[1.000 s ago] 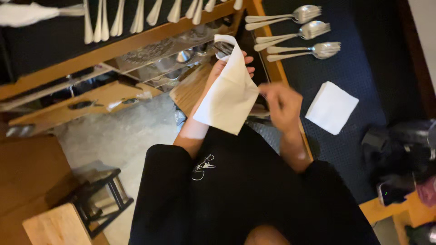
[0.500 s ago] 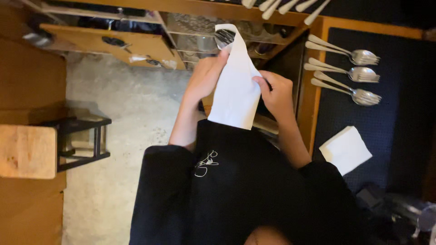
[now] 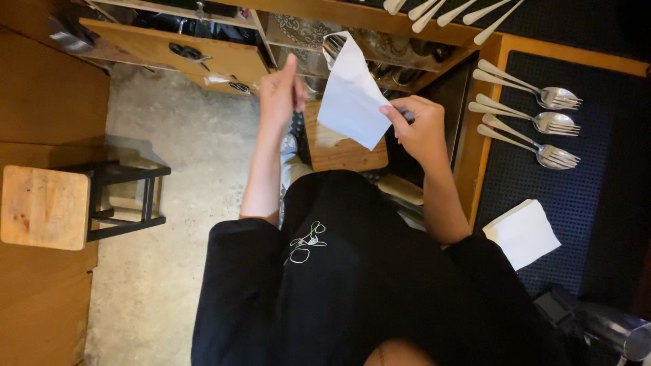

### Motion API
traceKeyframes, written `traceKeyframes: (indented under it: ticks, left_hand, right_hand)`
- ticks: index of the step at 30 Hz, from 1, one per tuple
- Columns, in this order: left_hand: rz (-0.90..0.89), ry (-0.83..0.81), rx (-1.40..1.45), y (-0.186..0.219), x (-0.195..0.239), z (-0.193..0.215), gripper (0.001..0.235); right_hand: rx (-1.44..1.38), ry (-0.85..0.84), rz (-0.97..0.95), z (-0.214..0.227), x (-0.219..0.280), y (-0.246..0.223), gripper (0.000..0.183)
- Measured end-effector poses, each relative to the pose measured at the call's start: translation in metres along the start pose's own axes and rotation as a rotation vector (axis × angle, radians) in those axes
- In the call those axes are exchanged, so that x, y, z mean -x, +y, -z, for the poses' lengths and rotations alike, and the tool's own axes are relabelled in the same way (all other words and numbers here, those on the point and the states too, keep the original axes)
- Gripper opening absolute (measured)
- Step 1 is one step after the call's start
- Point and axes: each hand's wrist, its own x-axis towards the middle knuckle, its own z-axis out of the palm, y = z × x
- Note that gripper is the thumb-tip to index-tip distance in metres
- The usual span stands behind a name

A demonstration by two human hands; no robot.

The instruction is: The person takes napkins from a stack and wraps individual forks and spoons, tucking them into the folded paper.

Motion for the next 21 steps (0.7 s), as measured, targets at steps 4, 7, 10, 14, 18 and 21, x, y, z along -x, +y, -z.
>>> traceKeyframes:
  ticks: [4,7,10,14,18,21]
  left_hand:
    - [0.518,-0.909,0.499,-0.006,-0.015,0.008,0.094]
    - [0.637,-0.915,0.441,-0.012,-0.031,-0.018,0.077]
    - [0.514,-0.773,-0.005,-0.007,-0.057,-0.041,0.052]
    - [0.290,-0.887,0.208,0.031,-0.068,-0.023,0.044]
    - [-0.227,-1.028,-0.215,0.099,-0.061,-0.018,0.050]
    - [-0.586,-0.811,-0.593,0.131,-0.015,-0.026,0.056]
  right_hand:
    - [0.167,0.042,0.316,0.001,0.009,-0.009,0.020]
    - [0.085,0.025,0.158,0.000,0.025,-0.016,0.042]
    - [0.175,-0.030,0.117,-0.001,0.039,-0.018,0.065]
    - [0.140,0.006,0.090,-0.005,0.049,-0.007,0.083]
    - [0.089,0.105,0.081,0.004,0.043,0.006,0.080]
    - [0.029,0.151,0.024,0.011,0.037,0.008,0.075]
